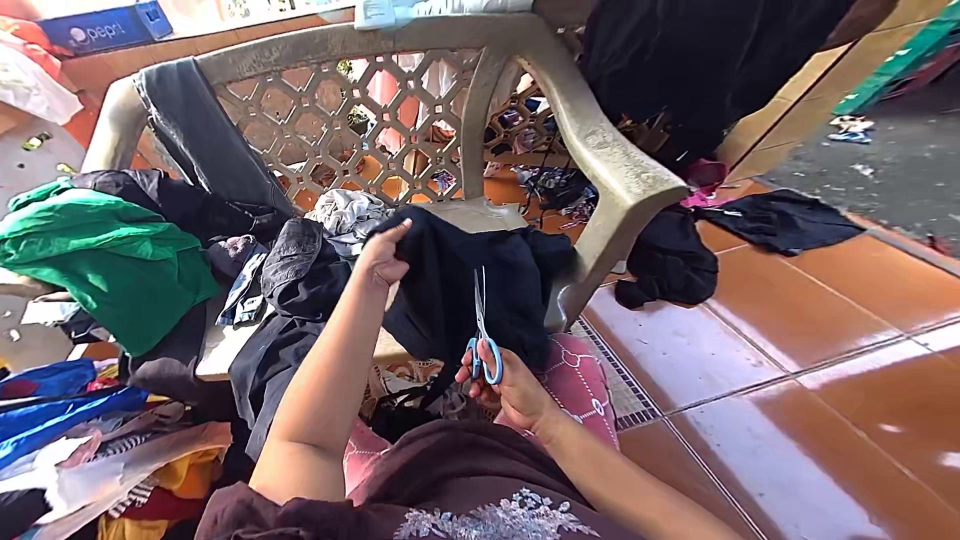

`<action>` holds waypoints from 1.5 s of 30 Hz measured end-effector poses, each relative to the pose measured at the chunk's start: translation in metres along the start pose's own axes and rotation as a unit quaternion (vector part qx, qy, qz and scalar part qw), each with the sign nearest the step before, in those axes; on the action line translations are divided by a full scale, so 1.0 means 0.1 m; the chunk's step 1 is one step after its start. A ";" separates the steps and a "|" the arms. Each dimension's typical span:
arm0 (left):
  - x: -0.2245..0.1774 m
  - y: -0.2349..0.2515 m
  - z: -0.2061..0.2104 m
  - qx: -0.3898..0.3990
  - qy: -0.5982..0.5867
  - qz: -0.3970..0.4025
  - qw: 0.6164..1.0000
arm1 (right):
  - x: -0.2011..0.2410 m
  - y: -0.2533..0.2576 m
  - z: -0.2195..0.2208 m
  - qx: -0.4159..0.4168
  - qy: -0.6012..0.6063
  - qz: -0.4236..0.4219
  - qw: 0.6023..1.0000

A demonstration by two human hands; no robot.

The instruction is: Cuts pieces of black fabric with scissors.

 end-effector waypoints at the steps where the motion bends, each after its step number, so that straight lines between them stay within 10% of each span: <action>1: -0.27 0.01 0.08 0.017 -0.038 0.051 0.998 | 0.05 -0.01 -0.03 -0.010 -0.003 -0.018 1.000; 5: -0.85 -0.23 0.10 0.082 -0.115 0.215 0.966 | 0.12 -0.10 -0.22 -0.053 -0.007 -0.057 0.997; 9: 0.23 -0.30 -0.15 0.047 0.067 0.021 0.996 | 0.02 -0.16 -0.29 -0.038 -0.013 -0.025 0.999; 14: 1.07 -0.39 -0.30 0.022 -0.084 -0.059 0.994 | -0.06 -0.29 0.09 0.113 0.040 -0.001 0.993; 31: 0.87 -0.65 -0.32 -0.036 0.118 -0.001 0.992 | -0.10 -0.39 0.01 0.126 -0.103 0.038 0.986; 45: 1.36 -0.68 -0.27 -0.090 0.014 -0.026 0.996 | -0.17 -0.42 0.09 0.054 -0.059 0.067 0.995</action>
Point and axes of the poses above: each hand's wrist, its own y-axis towards the middle knuckle, its own z-axis out of the palm, x = y × z, the point moved 8 cm from there along y, towards the middle knuckle, and after that the axes turned 13 degrees about -z, right-handed, at the moved point
